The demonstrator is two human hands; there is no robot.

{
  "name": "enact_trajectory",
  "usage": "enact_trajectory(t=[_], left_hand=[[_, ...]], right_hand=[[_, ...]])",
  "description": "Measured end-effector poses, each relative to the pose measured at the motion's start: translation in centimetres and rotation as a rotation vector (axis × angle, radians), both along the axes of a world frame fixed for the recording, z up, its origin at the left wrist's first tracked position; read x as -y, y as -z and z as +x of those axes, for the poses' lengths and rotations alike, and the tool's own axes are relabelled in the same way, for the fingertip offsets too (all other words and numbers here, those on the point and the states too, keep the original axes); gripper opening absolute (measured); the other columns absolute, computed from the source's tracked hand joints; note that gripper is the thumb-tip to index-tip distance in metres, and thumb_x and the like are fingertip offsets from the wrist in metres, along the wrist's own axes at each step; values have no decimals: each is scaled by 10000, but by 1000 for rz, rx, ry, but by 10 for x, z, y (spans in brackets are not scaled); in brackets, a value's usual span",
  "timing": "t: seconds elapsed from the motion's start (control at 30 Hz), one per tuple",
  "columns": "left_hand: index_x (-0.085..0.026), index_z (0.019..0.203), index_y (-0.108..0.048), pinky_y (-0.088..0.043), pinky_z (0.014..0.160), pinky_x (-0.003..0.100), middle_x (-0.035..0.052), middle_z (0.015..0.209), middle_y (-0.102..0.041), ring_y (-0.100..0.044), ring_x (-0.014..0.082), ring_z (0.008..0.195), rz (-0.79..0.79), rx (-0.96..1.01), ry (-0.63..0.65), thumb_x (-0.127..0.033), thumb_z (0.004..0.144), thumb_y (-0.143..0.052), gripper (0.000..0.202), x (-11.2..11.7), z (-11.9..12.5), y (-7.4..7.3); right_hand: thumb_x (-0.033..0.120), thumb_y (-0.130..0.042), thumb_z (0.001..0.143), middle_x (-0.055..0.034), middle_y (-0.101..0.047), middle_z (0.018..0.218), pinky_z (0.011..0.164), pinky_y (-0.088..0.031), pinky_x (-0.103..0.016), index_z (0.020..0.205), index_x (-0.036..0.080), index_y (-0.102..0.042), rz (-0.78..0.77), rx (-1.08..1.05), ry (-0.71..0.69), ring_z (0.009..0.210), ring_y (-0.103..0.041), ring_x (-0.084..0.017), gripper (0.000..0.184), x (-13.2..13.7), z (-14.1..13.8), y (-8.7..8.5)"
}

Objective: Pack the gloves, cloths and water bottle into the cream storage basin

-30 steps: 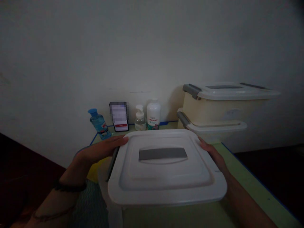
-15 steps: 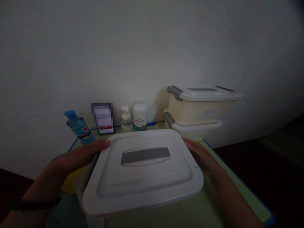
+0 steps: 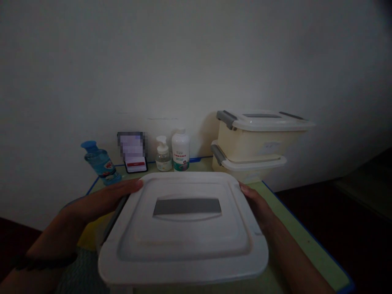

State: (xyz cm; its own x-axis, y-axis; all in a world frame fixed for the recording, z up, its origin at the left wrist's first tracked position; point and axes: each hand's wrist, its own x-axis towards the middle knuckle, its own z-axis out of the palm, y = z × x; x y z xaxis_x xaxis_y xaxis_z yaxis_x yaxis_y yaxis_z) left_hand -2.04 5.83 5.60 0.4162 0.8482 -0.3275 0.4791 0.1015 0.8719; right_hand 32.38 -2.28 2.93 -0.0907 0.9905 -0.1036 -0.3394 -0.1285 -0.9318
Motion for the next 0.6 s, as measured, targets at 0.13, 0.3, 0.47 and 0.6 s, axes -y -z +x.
enact_trajectory(t=[0.13,0.3,0.47,0.6], left_hand=[[-265,1120,-634,-450,873,287,-25,921,-741,-638,226,910,-153,157,-29,-626,726,-561,540,2,3,-3],[-282,1117,-636,-419,910,265,-34,1019,-718,-596,224,1025,-144,180,-36,-584,743,-578,485,3,2,-2],[-281,1114,-639,-418,914,264,-41,1029,-713,-602,206,1014,-193,232,-26,-548,774,-567,438,2,2,-3],[-248,1124,-636,-450,880,303,-4,965,-731,-624,230,968,-236,227,-2,-558,766,-566,479,2,5,-7]], right_hand=[[422,-699,621,-29,-704,858,709,-470,-323,938,222,-650,0,56,-26,772,-643,-219,378,2,7,5],[481,-699,598,1,-667,783,667,-477,-325,865,255,-600,26,64,8,710,-622,-207,363,1,11,14],[477,-674,601,14,-638,739,682,-477,-330,750,257,-571,35,60,21,716,-610,-209,286,-1,13,18],[443,-660,598,17,-620,709,650,-477,-319,726,256,-567,33,61,33,670,-601,-199,245,-1,14,18]])
